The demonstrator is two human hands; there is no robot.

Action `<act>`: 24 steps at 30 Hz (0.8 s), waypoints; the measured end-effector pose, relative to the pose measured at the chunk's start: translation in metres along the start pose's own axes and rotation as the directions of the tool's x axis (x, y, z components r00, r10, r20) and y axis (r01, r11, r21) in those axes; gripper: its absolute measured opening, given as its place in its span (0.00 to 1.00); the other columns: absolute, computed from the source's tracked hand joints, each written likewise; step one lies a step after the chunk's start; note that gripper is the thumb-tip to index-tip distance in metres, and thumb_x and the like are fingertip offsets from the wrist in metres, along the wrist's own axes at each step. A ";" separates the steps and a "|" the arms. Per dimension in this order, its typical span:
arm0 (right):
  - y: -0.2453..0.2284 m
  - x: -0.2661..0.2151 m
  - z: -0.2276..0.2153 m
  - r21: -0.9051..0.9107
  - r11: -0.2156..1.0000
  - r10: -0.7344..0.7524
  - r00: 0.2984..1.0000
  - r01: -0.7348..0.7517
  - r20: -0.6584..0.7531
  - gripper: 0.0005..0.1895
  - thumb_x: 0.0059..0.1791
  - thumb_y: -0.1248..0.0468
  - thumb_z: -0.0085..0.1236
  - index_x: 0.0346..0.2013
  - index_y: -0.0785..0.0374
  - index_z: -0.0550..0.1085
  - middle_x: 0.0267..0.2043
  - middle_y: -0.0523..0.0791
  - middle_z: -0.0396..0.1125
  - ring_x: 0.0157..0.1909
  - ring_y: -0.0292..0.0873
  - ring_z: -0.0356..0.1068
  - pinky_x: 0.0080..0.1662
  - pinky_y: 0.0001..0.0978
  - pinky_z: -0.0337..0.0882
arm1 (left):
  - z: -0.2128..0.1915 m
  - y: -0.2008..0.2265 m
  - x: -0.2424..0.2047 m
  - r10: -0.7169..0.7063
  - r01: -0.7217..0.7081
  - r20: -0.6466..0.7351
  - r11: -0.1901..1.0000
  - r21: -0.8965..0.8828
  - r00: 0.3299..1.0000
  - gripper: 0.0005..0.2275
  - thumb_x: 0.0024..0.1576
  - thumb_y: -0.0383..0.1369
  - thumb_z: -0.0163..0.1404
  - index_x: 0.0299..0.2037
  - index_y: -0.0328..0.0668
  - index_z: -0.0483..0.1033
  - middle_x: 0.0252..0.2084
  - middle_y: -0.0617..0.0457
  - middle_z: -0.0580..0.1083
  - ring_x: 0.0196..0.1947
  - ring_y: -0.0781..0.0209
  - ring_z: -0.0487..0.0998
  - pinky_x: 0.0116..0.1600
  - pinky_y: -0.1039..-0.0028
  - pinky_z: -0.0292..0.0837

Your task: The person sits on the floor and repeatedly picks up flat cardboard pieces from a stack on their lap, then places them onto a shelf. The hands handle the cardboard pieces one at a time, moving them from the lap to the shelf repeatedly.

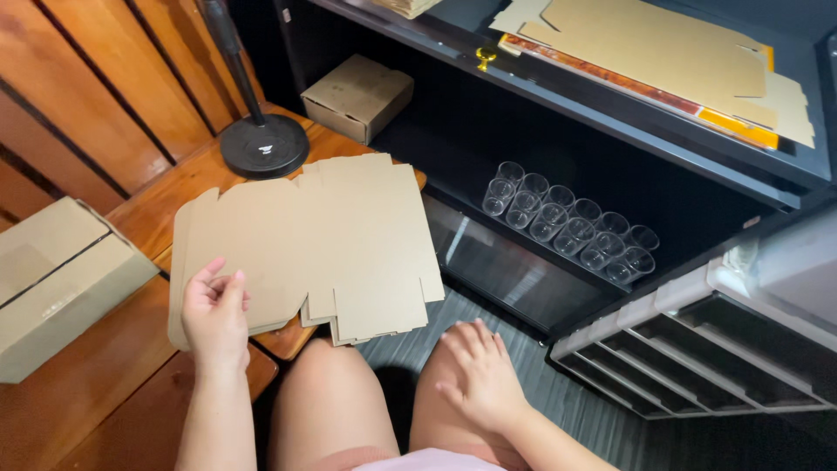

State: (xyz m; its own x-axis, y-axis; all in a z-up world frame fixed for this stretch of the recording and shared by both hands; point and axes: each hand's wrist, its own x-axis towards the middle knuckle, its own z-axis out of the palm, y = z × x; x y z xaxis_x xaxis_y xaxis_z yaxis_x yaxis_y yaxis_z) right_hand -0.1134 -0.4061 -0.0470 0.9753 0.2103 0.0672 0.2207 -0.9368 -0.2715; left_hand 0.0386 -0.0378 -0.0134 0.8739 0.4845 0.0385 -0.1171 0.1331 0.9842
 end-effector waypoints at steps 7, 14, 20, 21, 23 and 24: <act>-0.047 0.001 -0.012 -0.142 0.952 -0.191 0.885 0.273 0.424 0.34 0.50 0.37 0.50 0.60 0.55 0.74 0.68 0.49 0.58 0.79 0.57 0.38 0.66 0.85 0.32 | -0.032 0.000 0.001 0.010 -0.005 -0.087 0.998 0.056 0.996 0.11 0.64 0.27 0.52 0.55 0.41 0.73 0.37 0.57 0.71 0.32 0.71 0.72 0.40 0.83 0.69; 0.038 0.027 0.019 0.035 0.999 0.028 0.997 -0.031 0.072 0.26 0.54 0.39 0.39 0.61 0.39 0.74 0.71 0.41 0.60 0.77 0.52 0.49 0.68 0.68 0.47 | -0.048 0.004 -0.006 0.025 -0.019 -0.050 0.993 0.120 0.998 0.07 0.65 0.26 0.52 0.52 0.42 0.76 0.36 0.58 0.70 0.31 0.72 0.71 0.38 0.83 0.69; 0.086 0.030 0.020 0.829 0.343 0.274 0.891 -0.442 0.361 0.45 0.50 0.32 0.22 0.74 0.52 0.60 0.81 0.47 0.47 0.81 0.44 0.43 0.76 0.44 0.40 | -0.056 0.002 -0.009 0.044 -0.038 -0.040 0.989 0.140 0.998 0.06 0.66 0.26 0.52 0.51 0.42 0.75 0.35 0.58 0.70 0.31 0.72 0.72 0.38 0.84 0.70; 0.088 0.030 0.017 0.875 -0.037 0.267 0.839 -0.483 0.474 0.51 0.47 0.29 0.20 0.77 0.54 0.54 0.82 0.46 0.44 0.81 0.42 0.45 0.76 0.41 0.45 | -0.058 -0.002 -0.008 0.060 -0.054 -0.039 0.989 0.138 0.997 0.07 0.65 0.25 0.52 0.52 0.41 0.74 0.35 0.57 0.71 0.31 0.72 0.73 0.38 0.84 0.70; 0.100 0.023 0.017 0.872 -0.230 0.216 0.851 -0.432 0.479 0.49 0.48 0.28 0.17 0.77 0.49 0.52 0.82 0.48 0.44 0.81 0.46 0.44 0.74 0.50 0.44 | -0.057 0.005 -0.013 0.029 -0.020 -0.055 0.989 0.147 0.998 0.06 0.66 0.26 0.52 0.52 0.43 0.75 0.36 0.58 0.71 0.31 0.73 0.73 0.39 0.85 0.71; 0.106 0.020 0.016 0.832 -0.412 0.162 0.869 -0.371 0.468 0.48 0.49 0.27 0.14 0.78 0.44 0.51 0.82 0.50 0.43 0.81 0.51 0.43 0.73 0.59 0.43 | -0.057 0.009 -0.015 0.002 0.009 -0.074 0.988 0.154 0.997 0.06 0.66 0.26 0.53 0.51 0.44 0.75 0.37 0.59 0.71 0.31 0.73 0.73 0.41 0.86 0.73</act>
